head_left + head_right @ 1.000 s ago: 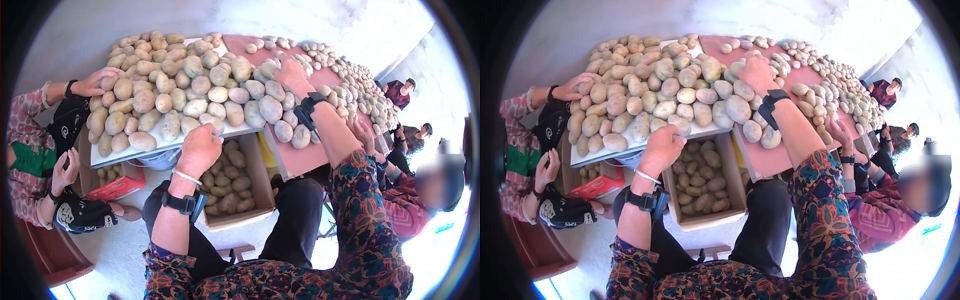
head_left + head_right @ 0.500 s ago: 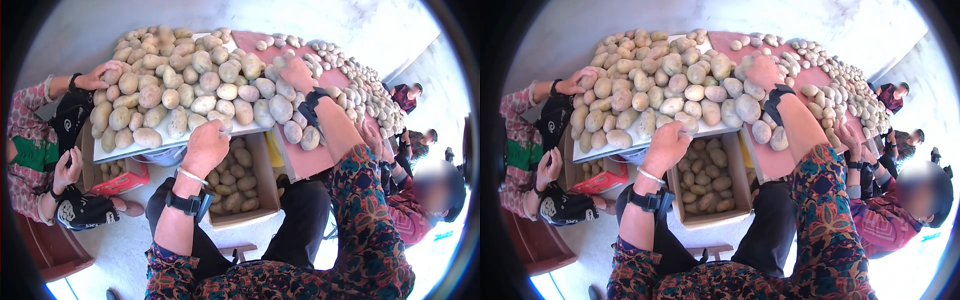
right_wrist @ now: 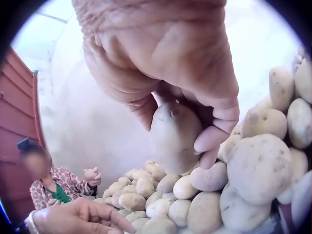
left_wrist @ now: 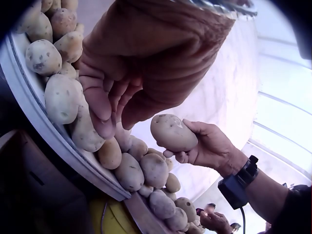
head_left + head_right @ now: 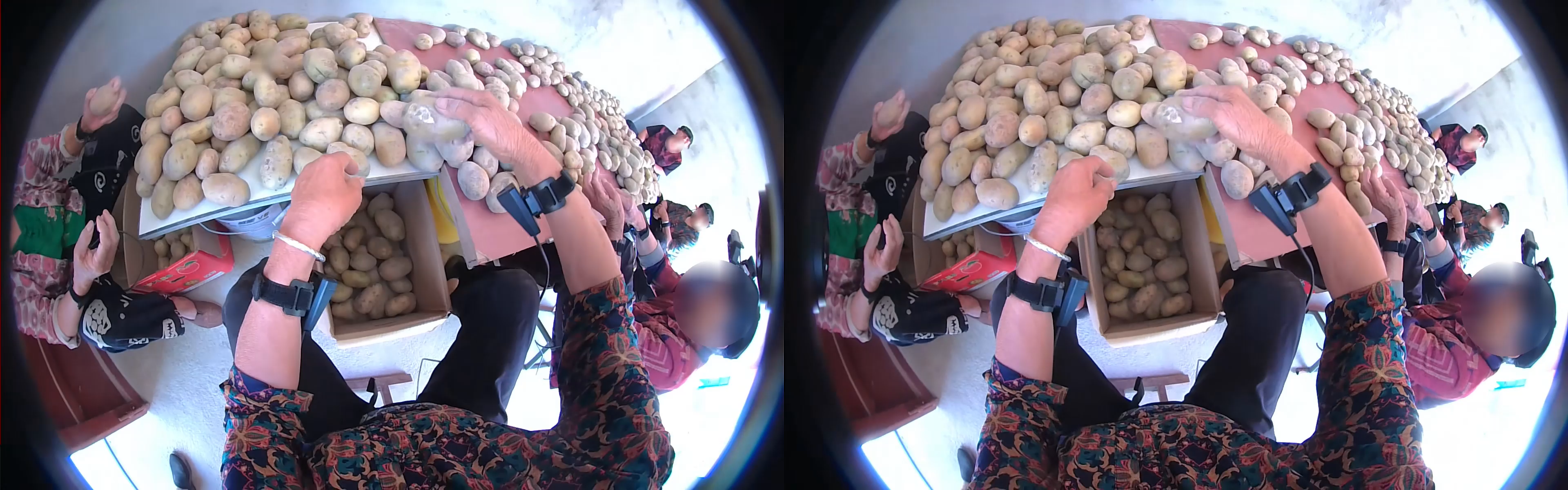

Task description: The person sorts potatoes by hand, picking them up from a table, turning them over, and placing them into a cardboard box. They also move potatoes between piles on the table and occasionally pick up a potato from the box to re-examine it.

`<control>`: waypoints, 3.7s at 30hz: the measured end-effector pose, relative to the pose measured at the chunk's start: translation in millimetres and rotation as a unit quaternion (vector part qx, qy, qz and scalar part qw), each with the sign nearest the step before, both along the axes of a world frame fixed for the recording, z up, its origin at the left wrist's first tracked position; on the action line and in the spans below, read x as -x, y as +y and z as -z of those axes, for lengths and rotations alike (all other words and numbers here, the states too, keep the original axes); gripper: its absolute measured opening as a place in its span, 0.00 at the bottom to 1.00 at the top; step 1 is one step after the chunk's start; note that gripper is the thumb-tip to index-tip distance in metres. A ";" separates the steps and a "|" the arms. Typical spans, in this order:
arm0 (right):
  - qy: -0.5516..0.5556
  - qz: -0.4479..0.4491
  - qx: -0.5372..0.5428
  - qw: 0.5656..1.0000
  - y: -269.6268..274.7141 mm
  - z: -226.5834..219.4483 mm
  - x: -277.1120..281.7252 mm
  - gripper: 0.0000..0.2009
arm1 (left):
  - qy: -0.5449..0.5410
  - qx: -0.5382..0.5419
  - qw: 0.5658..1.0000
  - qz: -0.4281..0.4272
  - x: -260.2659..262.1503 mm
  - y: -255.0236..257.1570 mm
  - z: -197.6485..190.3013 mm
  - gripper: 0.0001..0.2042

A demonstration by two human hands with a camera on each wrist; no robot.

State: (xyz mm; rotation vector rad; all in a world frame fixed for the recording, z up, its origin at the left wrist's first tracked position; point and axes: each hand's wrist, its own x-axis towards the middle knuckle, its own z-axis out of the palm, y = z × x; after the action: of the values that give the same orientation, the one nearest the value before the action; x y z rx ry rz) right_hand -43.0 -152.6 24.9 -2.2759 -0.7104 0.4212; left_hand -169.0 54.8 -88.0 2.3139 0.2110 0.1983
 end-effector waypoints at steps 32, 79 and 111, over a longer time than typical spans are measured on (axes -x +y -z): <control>-0.109 -0.125 -0.057 0.984 26.2 45.7 25.5 0.16 | 0.040 0.466 0.884 -0.027 -2.6 -9.9 -19.2 0.17; -0.229 0.215 0.063 0.947 69.6 51.9 -94.0 0.10 | 0.008 0.076 0.996 -0.040 -0.3 4.3 2.3 0.12; -0.166 0.194 0.257 0.932 118.3 40.8 -137.0 0.29 | 0.021 0.081 0.996 -0.032 3.9 -8.8 -18.1 0.11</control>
State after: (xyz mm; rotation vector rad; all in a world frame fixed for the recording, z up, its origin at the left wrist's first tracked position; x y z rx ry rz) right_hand 94.0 -34.2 -15.8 -2.9492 -0.3021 0.0240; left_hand -172.9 46.0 -70.0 2.1523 0.3122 0.1582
